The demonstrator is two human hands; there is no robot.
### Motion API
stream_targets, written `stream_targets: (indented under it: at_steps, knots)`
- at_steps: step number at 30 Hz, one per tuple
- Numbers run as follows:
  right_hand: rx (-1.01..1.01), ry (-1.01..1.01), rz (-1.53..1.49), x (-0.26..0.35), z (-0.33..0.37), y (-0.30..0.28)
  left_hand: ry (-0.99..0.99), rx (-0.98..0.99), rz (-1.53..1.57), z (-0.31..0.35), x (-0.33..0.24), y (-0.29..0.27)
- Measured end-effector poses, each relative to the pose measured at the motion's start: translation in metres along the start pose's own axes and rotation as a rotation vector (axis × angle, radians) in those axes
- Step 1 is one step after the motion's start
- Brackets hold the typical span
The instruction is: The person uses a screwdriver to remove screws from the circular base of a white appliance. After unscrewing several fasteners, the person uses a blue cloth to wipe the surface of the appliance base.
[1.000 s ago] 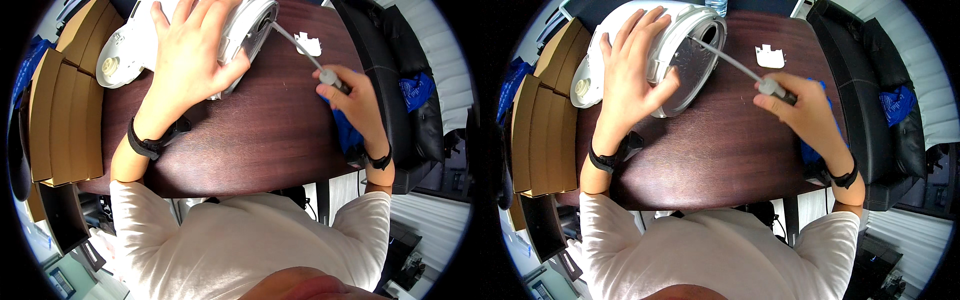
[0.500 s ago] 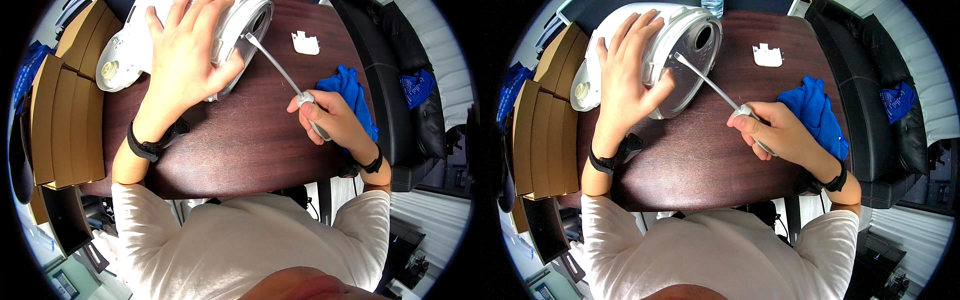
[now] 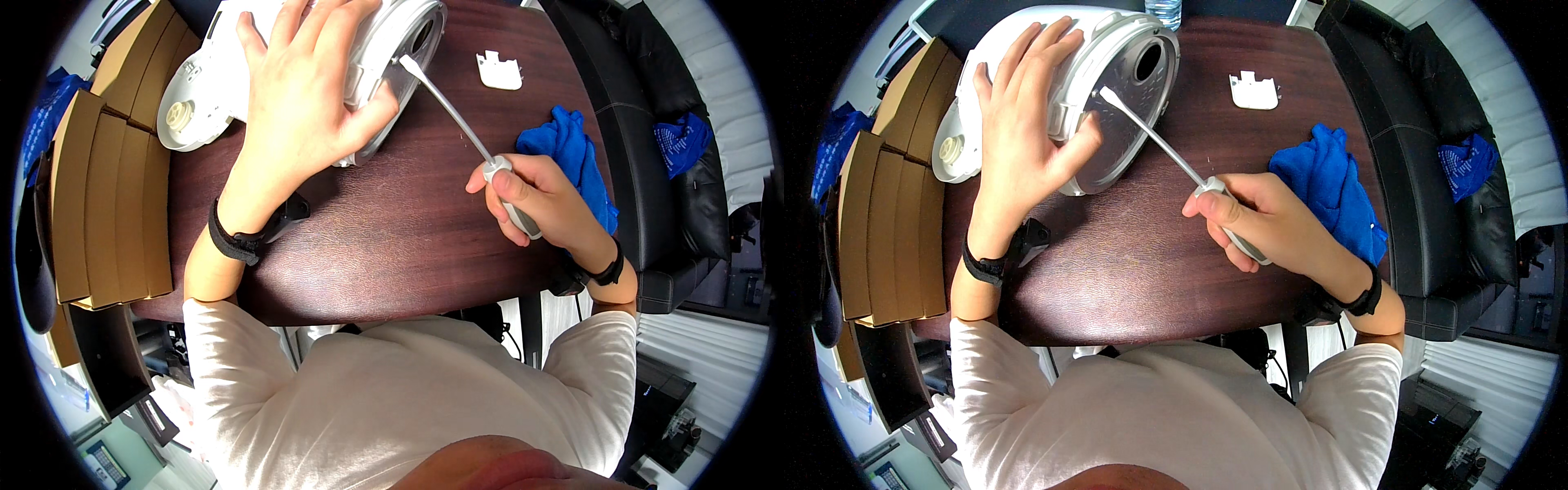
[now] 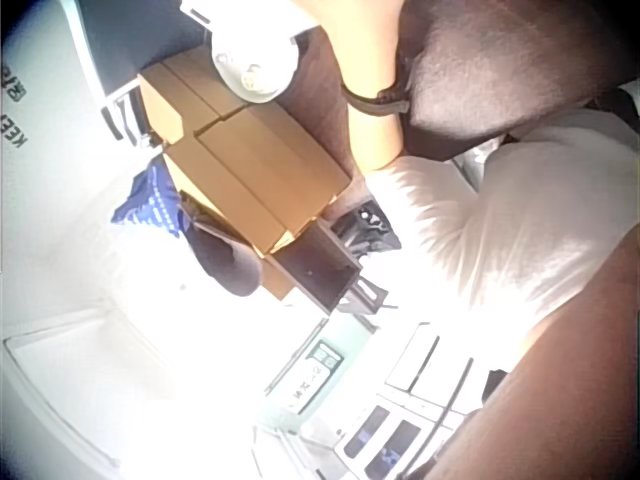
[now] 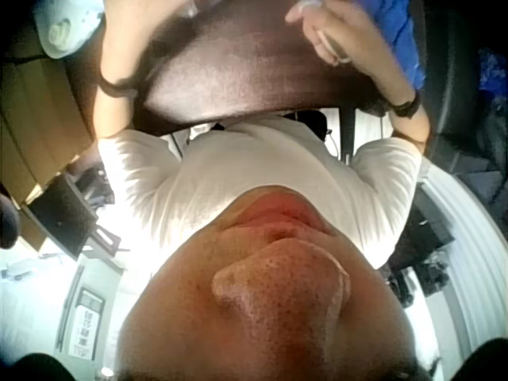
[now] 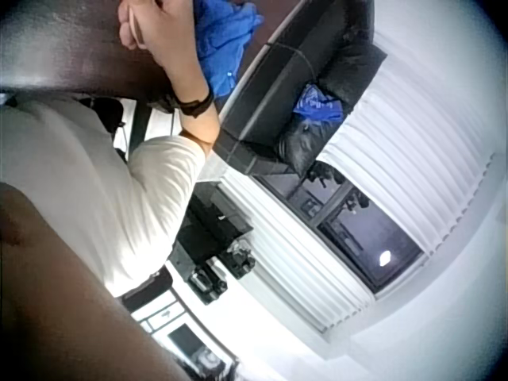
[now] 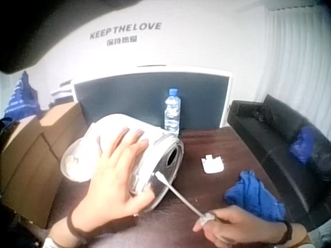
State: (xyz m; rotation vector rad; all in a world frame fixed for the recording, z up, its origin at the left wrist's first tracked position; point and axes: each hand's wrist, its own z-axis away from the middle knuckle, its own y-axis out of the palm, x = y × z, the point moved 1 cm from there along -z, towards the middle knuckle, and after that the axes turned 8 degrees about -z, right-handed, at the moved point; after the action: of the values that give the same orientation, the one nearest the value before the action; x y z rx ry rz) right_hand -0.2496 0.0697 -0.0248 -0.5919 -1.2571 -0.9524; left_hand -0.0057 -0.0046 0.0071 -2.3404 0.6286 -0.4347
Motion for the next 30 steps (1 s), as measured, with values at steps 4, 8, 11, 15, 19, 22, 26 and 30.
stream_targets:
  at_steps: [4,8,11,15,19,22,26,30]
  knots:
    - [0.0,-0.011,0.004,0.001,0.0,0.001,-0.001,0.003,-0.001,0.0,0.0,0.0]
    - [0.005,-0.015,0.02,0.001,0.001,0.002,0.004,-0.007,0.001,0.001,0.001,0.0]
    - [0.033,-0.026,0.1,0.002,0.001,0.0,0.0,0.0,-0.001,0.0,0.0,0.0]
    - [-0.012,-0.025,0.013,0.0,0.001,0.001,-0.003,0.003,-0.003,0.0,0.0,0.0]
    - [-0.005,-0.034,0.019,0.0,0.0,0.002,0.002,-0.003,-0.001,0.0,0.0,0.0]
    - [-0.002,-0.023,0.013,0.001,0.001,0.002,0.005,0.001,-0.011,0.0,0.0,0.0]
    - [0.001,0.011,-0.004,0.005,0.001,0.005,0.008,-0.002,-0.021,0.0,0.0,-0.001]
    - [-0.022,0.013,0.171,0.011,0.002,0.004,0.006,-0.012,-0.016,0.002,-0.001,0.001]
